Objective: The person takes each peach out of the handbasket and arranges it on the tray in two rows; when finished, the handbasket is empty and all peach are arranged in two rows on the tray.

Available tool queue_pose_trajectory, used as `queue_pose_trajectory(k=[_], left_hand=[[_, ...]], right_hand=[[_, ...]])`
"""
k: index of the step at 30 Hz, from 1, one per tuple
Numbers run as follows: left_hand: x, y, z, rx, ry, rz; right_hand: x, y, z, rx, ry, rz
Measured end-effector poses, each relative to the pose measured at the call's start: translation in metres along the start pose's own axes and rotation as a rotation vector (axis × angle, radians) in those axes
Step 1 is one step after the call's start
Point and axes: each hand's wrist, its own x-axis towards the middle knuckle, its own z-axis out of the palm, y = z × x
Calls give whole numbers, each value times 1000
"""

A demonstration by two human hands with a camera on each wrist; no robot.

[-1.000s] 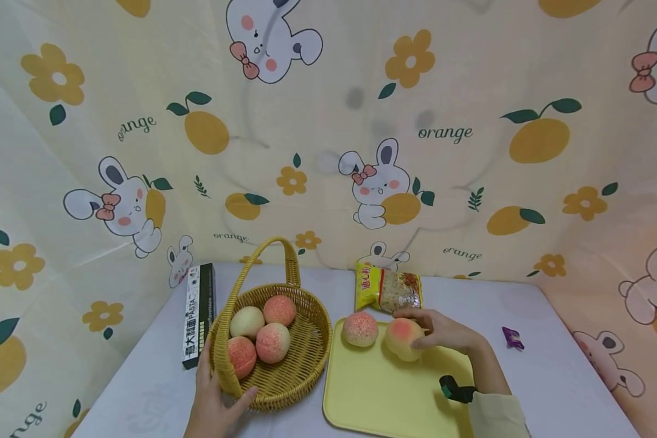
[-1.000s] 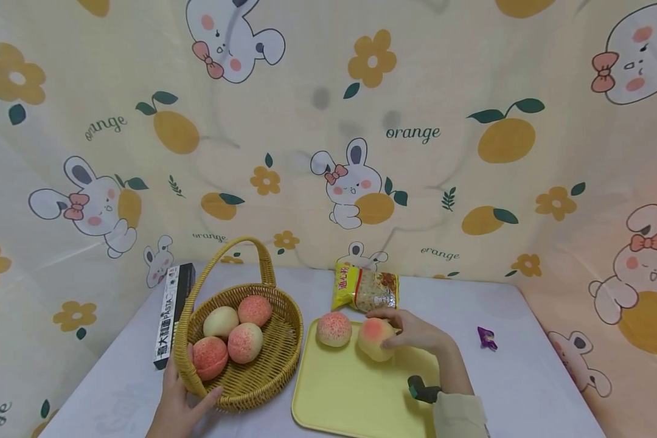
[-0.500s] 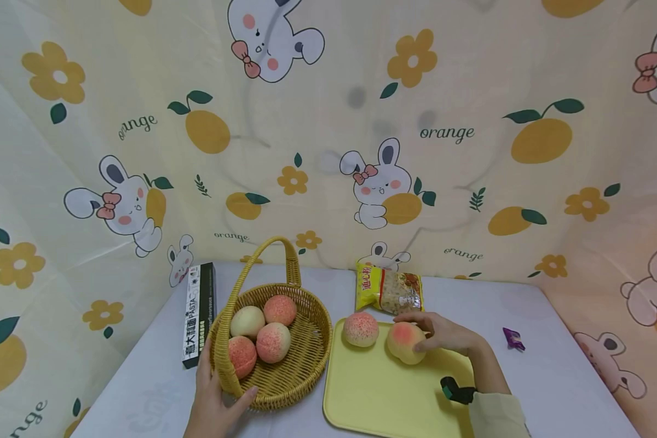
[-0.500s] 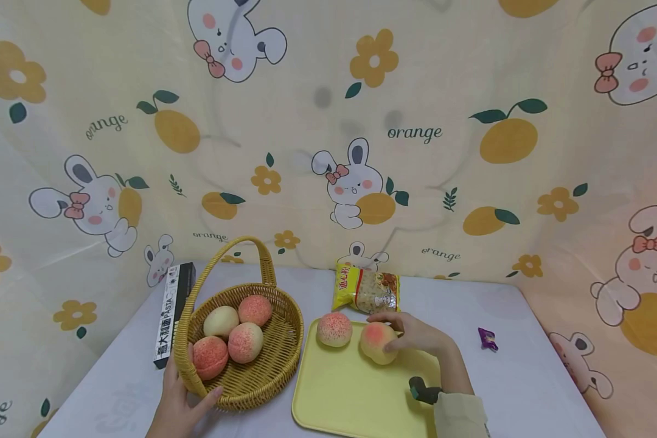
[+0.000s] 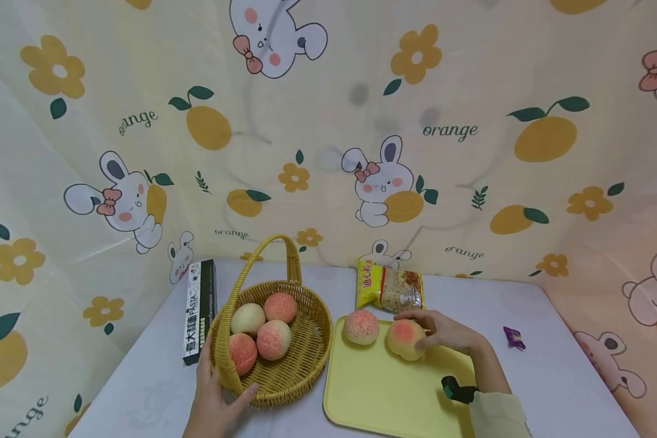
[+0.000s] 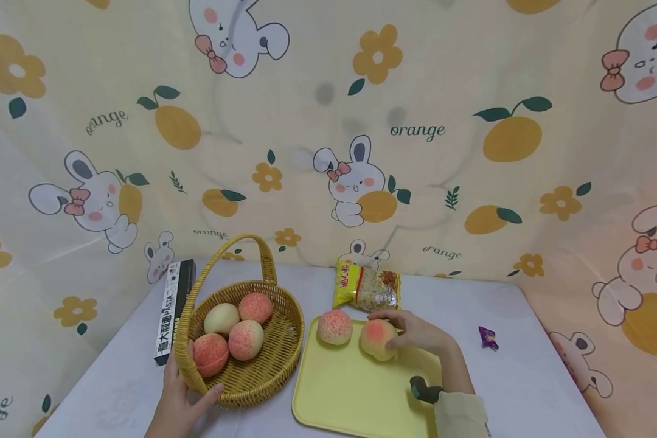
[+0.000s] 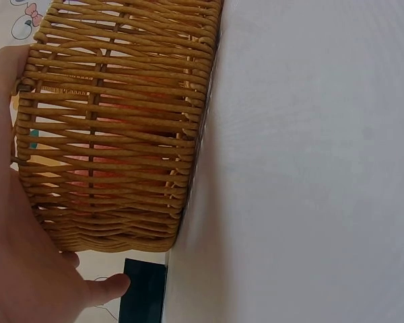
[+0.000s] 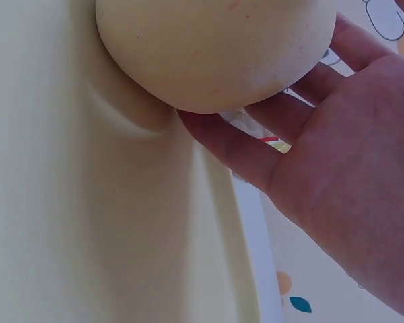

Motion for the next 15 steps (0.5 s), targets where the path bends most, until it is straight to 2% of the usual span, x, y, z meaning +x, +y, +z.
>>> queue_pose_trajectory(k=[8, 15], left_hand=[[-1, -1, 0, -8, 10, 17], [0, -2, 0, 5, 6, 8]], right_hand=[[-1, 2, 1, 5, -2, -7], [0, 2, 2, 9, 16, 15]])
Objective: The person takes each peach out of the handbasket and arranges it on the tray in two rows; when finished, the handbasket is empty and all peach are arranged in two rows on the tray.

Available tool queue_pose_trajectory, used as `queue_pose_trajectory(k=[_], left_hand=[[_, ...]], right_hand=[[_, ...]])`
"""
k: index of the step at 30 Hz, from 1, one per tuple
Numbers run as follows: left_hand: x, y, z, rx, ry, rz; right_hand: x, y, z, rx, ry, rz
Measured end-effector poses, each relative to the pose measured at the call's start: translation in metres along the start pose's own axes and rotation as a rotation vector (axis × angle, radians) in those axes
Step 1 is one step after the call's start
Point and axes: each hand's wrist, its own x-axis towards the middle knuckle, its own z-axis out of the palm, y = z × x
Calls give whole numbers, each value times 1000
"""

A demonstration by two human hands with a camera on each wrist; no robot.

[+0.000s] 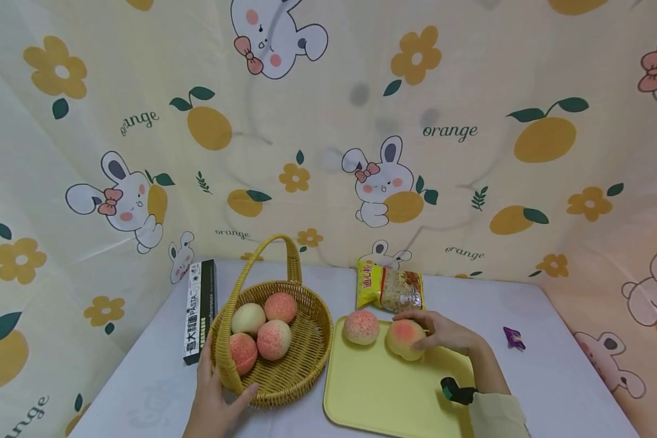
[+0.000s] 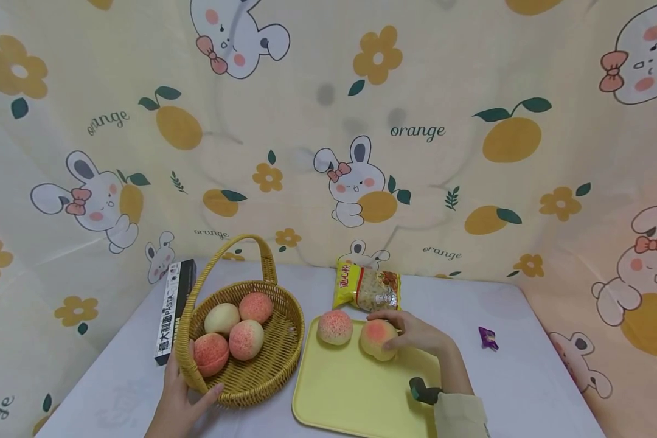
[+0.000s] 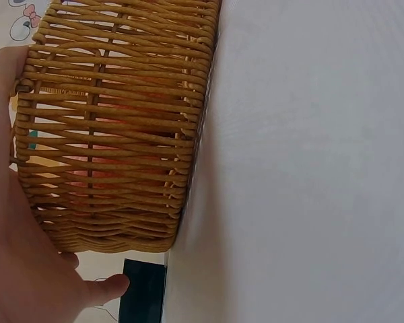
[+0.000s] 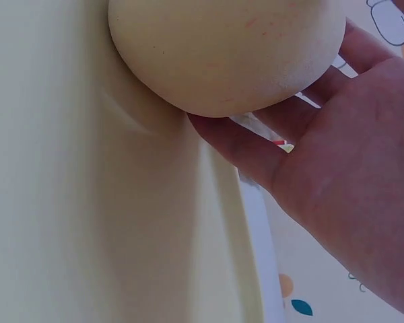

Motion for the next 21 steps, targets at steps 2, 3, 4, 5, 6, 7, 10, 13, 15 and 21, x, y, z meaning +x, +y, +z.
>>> queue_pose_trajectory(k=[2, 3, 4, 5, 6, 7, 10, 13, 15, 21], left_hand=[[0, 0, 0, 3, 1, 1], [0, 0, 0, 4, 1, 2], [0, 0, 0, 3, 3, 4], [0, 0, 0, 2, 6, 8], [0, 0, 0, 2, 8, 12], [0, 0, 1, 0, 12, 16], [0, -1, 1, 1, 21, 27], [-1, -1, 1, 3, 25, 33], [-1, -1, 0, 6, 23, 30], [-1, -1, 1, 6, 17, 21]], right_hand=[[1, 0, 0, -5, 5, 4], [1, 0, 0, -6, 6, 3], [1, 0, 0, -9, 7, 1], [1, -1, 0, -12, 9, -3], [1, -1, 0, -8, 11, -6], [1, -1, 0, -1, 14, -10], [0, -3, 0, 28, 18, -33], [0, -3, 1, 47, 21, -59], [0, -3, 0, 48, 24, -71], [0, -6, -3, 51, 37, -89]])
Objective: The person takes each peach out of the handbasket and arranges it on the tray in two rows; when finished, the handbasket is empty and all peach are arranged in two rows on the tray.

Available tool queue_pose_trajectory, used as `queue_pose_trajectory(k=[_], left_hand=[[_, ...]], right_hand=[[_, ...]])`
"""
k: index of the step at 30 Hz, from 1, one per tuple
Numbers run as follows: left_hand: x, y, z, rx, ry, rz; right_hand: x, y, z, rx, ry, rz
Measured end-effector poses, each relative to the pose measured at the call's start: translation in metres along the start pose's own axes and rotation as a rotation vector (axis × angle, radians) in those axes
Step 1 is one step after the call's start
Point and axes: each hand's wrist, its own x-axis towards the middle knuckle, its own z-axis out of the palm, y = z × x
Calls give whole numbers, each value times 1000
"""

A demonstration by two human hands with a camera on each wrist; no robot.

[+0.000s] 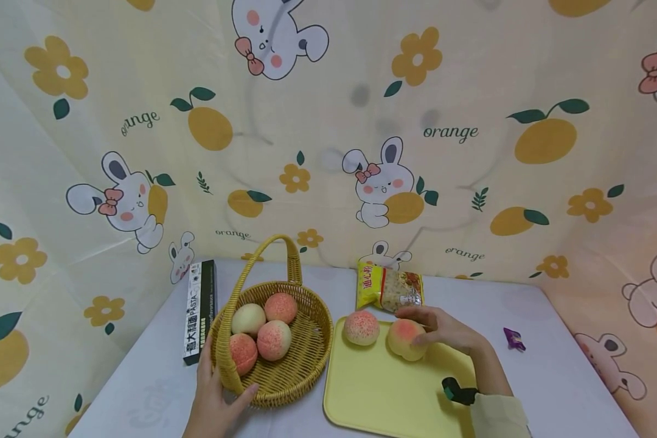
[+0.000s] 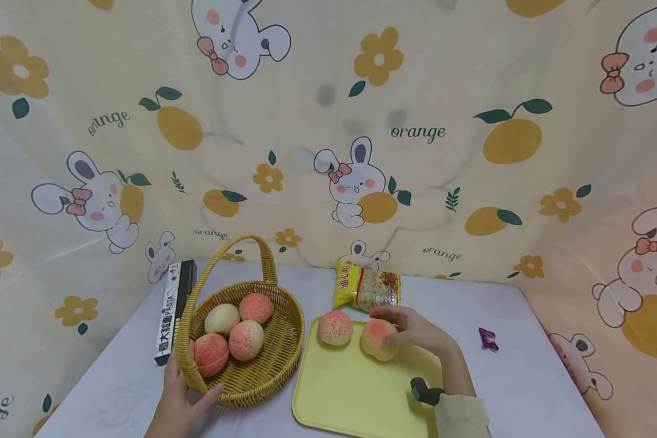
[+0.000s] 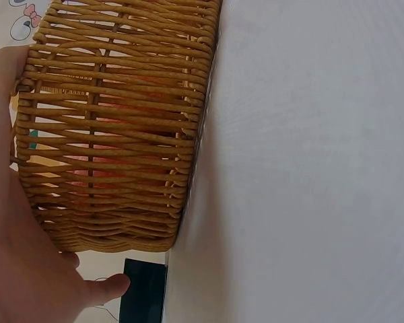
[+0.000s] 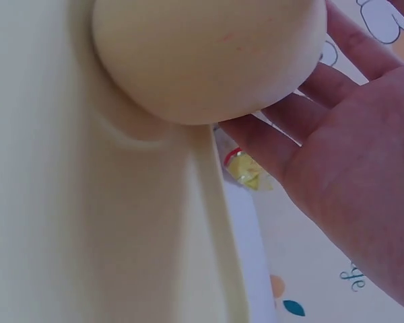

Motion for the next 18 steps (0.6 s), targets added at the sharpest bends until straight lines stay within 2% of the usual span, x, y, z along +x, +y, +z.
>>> queue_pose_trajectory(k=[6, 10, 18], left_hand=[[0, 0, 0, 1, 2, 3], [0, 0, 0, -7, -3, 0], [0, -2, 0, -22, 2, 12]], right_hand=[[4, -10, -2, -31, 21, 9], [10, -19, -2, -38, 5, -20], [34, -38, 3, -38, -34, -46]])
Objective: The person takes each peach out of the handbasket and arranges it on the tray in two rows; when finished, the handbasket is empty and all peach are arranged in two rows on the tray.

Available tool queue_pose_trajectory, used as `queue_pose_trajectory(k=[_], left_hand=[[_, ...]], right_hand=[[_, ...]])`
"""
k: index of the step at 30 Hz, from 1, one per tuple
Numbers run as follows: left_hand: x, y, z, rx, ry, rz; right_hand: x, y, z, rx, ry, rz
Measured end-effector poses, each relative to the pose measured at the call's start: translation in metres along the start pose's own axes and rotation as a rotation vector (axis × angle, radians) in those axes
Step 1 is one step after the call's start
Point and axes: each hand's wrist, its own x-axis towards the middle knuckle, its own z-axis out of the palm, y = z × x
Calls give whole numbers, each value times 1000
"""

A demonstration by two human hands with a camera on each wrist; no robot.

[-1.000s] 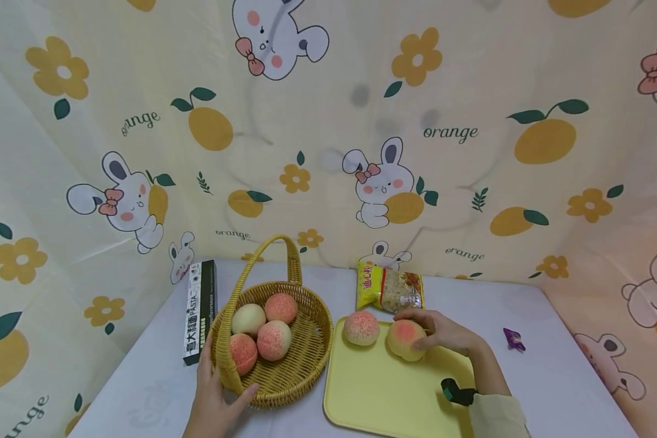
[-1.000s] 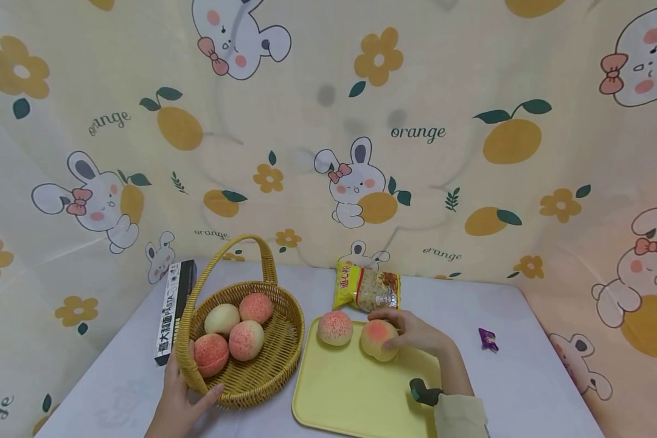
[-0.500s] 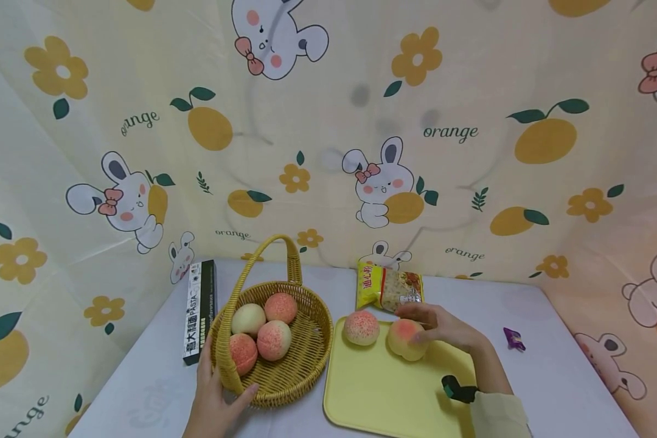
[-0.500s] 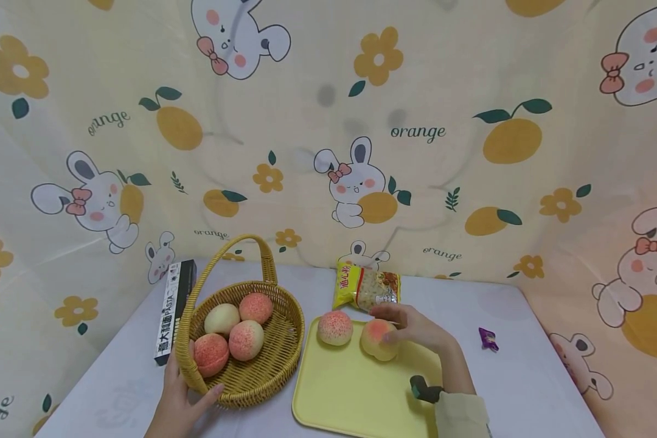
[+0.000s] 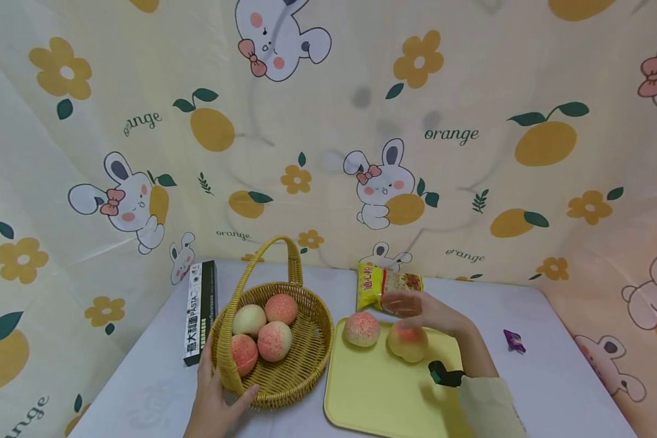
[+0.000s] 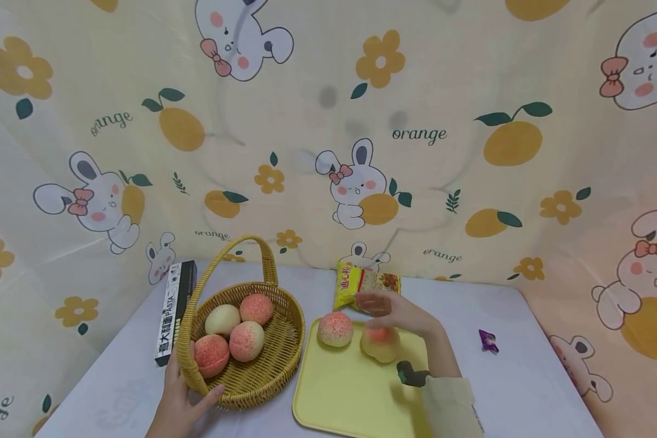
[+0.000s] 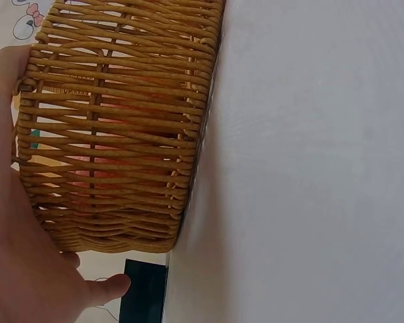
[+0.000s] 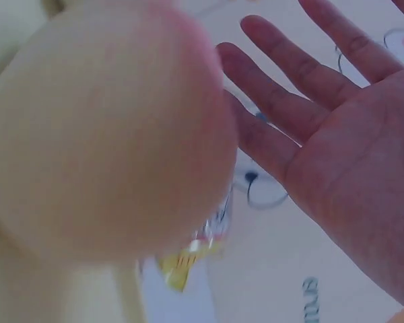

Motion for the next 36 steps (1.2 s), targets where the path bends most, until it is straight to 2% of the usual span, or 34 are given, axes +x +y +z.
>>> queue_pose_trajectory(k=[4, 8, 14, 21, 30, 36], left_hand=[[0, -1, 1, 3, 16, 21], [-1, -1, 1, 4, 23, 29], [0, 0, 0, 1, 8, 1], [0, 1, 1, 3, 5, -15], [1, 3, 0, 5, -22, -47], [2, 3, 0, 9, -20, -53]], right_hand=[[16, -11, 8, 16, -22, -1], [35, -24, 18, 31, -51, -36], [65, -43, 33, 3, -85, -78], [103, -65, 55, 17, -209, -116], [148, -83, 88, -145, -375, -126], [171, -85, 106, -161, -469, -134]])
